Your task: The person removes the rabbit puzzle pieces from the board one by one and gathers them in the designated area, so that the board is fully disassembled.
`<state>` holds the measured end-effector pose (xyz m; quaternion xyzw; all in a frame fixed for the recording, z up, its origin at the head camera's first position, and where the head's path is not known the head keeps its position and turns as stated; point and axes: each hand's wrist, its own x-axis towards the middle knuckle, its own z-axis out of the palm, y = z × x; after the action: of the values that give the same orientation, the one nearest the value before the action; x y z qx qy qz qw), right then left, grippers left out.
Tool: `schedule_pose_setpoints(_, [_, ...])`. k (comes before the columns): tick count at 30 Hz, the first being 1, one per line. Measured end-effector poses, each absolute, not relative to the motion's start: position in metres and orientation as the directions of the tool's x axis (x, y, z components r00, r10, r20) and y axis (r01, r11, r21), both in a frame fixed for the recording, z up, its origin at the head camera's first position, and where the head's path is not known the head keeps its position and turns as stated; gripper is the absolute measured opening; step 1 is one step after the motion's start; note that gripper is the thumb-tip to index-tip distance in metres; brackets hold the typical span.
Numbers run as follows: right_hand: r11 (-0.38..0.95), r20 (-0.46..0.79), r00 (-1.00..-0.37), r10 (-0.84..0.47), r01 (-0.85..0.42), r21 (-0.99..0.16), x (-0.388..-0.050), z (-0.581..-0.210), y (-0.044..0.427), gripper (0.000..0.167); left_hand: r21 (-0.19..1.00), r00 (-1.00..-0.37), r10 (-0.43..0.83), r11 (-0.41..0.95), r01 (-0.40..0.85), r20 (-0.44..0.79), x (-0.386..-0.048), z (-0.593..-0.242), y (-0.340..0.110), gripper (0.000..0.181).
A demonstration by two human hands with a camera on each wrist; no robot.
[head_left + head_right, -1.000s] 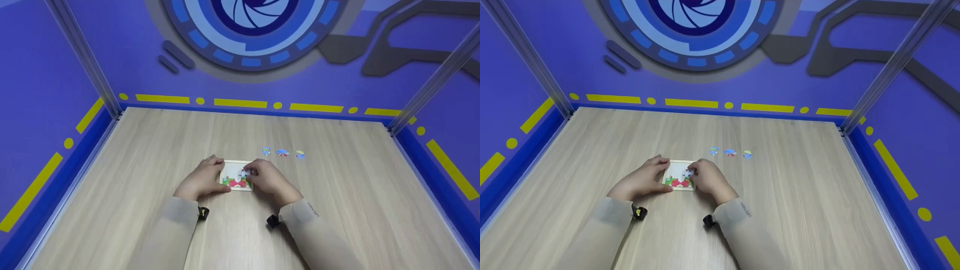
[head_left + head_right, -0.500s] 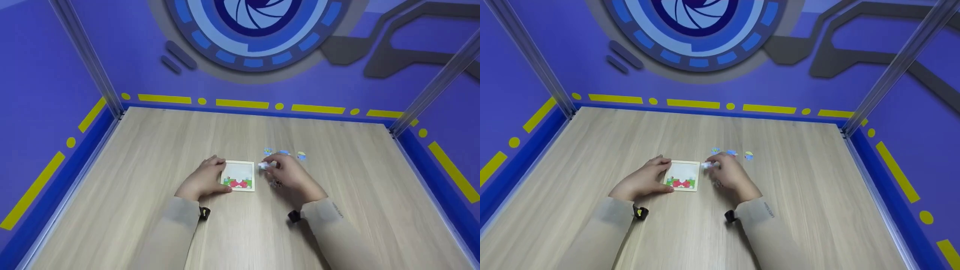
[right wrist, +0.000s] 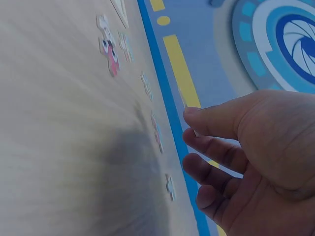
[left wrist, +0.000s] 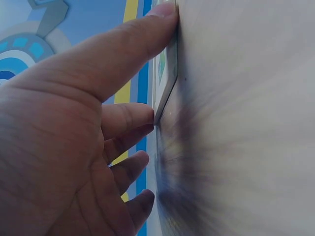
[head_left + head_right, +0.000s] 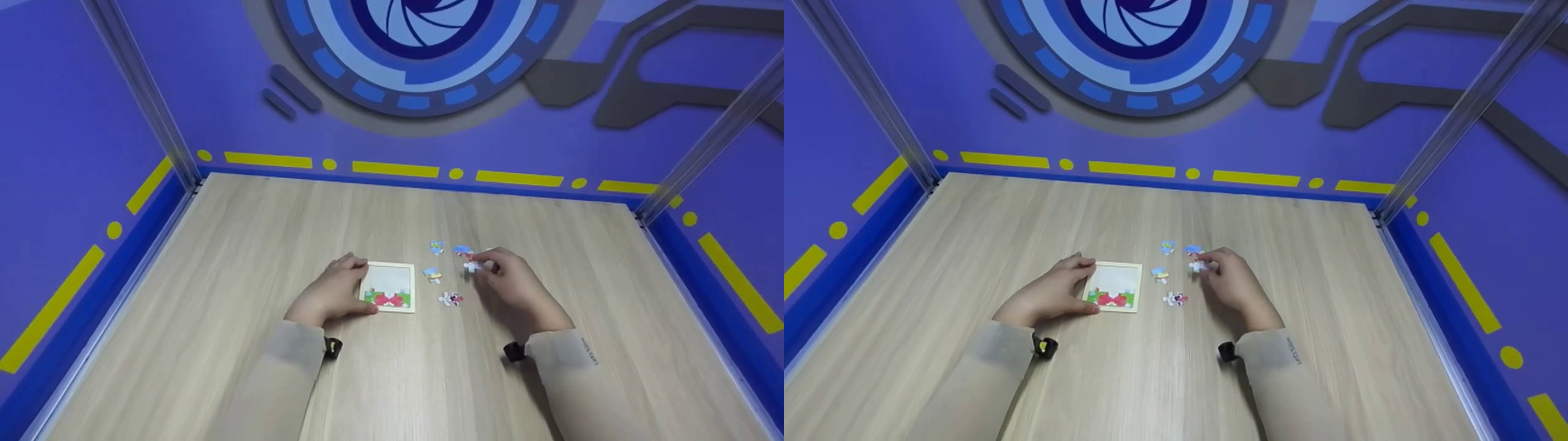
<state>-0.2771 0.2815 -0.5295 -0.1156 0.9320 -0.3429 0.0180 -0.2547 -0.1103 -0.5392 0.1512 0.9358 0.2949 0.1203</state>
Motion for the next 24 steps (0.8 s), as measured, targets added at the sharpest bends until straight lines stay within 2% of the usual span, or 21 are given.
schedule_pose_setpoints(14, [0.748, 0.057, -0.978, -0.202, -0.192, -0.635, -0.28, -0.537, 0.3, 0.033, 0.605, -0.927, 0.349, 0.771, 0.198, -0.14, -0.254, -0.538, -0.111, 0.097])
schedule_pose_setpoints(24, [0.8, 0.039, -0.977, -0.21, -0.195, -0.567, -0.283, -0.544, 0.308, 0.03, 0.601, -0.929, 0.341, 0.777, 0.19, -0.146, -0.253, -0.538, -0.11, 0.098])
